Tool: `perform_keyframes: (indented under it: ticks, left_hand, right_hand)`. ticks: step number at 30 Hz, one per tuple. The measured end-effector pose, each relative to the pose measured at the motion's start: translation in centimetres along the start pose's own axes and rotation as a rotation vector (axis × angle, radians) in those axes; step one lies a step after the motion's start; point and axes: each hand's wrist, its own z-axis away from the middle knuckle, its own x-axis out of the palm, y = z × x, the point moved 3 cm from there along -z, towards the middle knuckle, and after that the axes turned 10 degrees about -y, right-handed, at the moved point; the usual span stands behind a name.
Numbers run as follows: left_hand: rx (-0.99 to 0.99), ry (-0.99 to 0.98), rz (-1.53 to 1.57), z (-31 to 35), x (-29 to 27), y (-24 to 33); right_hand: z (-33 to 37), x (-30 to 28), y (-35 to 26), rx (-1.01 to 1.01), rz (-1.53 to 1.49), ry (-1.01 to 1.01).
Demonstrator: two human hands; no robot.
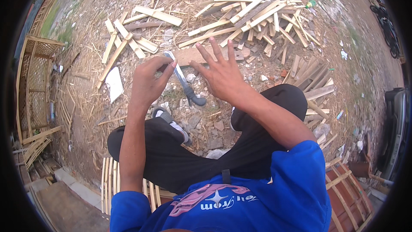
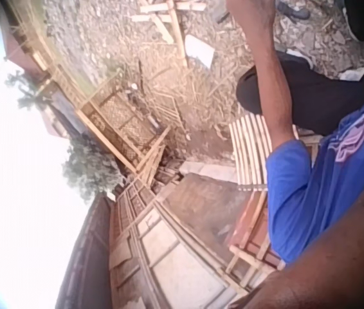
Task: The person splits thin wooden slats by placing a blade into the end of a wood piece and striking the back of the blade with a hammer.
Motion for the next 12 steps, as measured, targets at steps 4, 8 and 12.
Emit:
perform_keyframes:
  ticks: [4,8,12]
  left_hand:
    - [-0.011,-0.025,-0.021,0.0,0.0,-0.1]
    - [0.012,-0.045,-0.038,-0.1,0.3,-0.2]
    - [-0.035,0.023,0.035,-0.1,-0.1,-0.1]
  right_hand:
    - [0.0,1.1,-0.2,0.034,0.135,-0.070]
    - [0.3,2.7,-1.3,0.003,0.252,-0.119]
    - [-0.3,1.1,-1.9,-0.149,-0.068,-0.256]
